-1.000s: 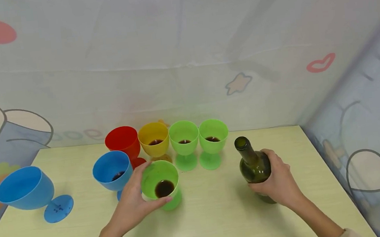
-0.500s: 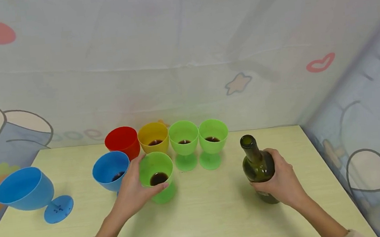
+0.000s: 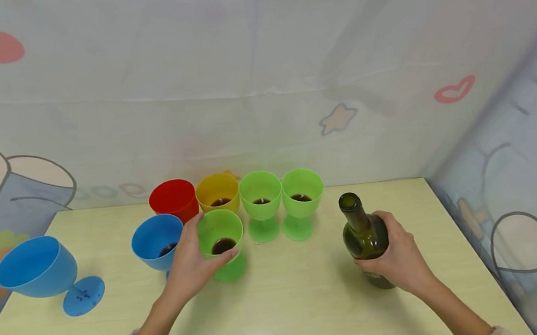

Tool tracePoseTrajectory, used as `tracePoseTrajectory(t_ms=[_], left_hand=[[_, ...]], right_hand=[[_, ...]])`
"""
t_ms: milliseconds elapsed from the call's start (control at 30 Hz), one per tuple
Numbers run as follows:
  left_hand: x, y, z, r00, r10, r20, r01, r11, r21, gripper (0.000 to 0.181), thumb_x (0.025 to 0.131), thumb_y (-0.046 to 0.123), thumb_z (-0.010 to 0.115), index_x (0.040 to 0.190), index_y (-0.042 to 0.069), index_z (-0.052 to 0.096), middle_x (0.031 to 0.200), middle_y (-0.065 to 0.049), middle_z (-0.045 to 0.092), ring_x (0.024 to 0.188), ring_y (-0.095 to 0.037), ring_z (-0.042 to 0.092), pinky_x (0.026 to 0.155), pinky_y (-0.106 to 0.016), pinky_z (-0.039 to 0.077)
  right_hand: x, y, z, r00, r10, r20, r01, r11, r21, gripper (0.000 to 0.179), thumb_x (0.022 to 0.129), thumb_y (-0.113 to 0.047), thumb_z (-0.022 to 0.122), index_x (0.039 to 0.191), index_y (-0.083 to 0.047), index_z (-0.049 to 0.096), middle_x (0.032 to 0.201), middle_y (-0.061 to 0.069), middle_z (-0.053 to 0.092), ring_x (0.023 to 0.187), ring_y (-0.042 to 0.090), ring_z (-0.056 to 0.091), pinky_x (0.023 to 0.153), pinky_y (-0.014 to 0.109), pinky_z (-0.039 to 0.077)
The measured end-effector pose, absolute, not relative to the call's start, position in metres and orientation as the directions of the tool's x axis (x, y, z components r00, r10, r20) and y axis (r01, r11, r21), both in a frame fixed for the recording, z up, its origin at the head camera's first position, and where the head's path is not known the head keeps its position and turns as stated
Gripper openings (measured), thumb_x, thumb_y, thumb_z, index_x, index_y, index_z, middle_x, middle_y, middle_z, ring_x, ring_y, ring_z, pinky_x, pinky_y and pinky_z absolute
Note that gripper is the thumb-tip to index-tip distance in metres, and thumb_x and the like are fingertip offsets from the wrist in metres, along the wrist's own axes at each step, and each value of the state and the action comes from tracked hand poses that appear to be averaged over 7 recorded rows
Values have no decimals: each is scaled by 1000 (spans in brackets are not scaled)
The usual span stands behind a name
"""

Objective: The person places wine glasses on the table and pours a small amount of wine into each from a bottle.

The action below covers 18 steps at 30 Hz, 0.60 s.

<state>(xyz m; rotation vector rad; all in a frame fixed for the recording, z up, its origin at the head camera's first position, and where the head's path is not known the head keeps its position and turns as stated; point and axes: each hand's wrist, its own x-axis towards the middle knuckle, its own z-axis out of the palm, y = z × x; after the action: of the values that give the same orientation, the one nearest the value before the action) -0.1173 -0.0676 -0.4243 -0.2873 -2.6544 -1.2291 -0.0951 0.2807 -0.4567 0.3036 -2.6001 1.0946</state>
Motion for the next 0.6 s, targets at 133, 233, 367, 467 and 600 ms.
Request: tracePoseTrajectory(t_ms=[133,233,367,467,600], left_hand=[[-119,-66,-426,-957,84,277,267,629,730,89,71,22,78,137,-2,24,137,-18,31,119,-34,37,89,-50,42],[-120,-66,-427,-954,81,289,273,632,725,88,73,20,77,138,-3,21,139,-19,28,122,-35,35,91,-50,41],[-120,-66,-427,-956,71,284,262,639,723,89,76,20,74,140,-3,18,142,-19,23,127,-36,29,94,-51,38],[-120,-65,-427,-959,64,276,250,646,721,90,77,21,73,142,-3,16,144,-19,20,130,-36,23,96,-53,35],[-119,-65,-426,-961,62,269,243,652,719,90,78,21,72,143,-2,14,146,-19,17,132,-36,19,97,-54,33]], right_hand=[[-95,281,-457,-932,-78,355,-309,686,-659,86,57,-9,85,124,4,33,109,25,52,96,43,54,76,56,42],[-95,280,-457,-932,-76,353,-306,686,-660,86,57,-9,85,124,4,33,109,25,52,96,43,53,76,55,42],[-95,280,-457,-933,-75,352,-304,688,-659,86,57,-10,85,124,4,33,109,25,52,96,43,53,76,56,42],[-95,279,-457,-933,-76,353,-305,688,-659,86,57,-10,85,124,4,33,110,25,52,96,43,54,75,55,42],[-94,279,-456,-933,-75,352,-304,686,-661,86,57,-10,85,124,4,33,110,24,52,96,43,54,75,55,42]])
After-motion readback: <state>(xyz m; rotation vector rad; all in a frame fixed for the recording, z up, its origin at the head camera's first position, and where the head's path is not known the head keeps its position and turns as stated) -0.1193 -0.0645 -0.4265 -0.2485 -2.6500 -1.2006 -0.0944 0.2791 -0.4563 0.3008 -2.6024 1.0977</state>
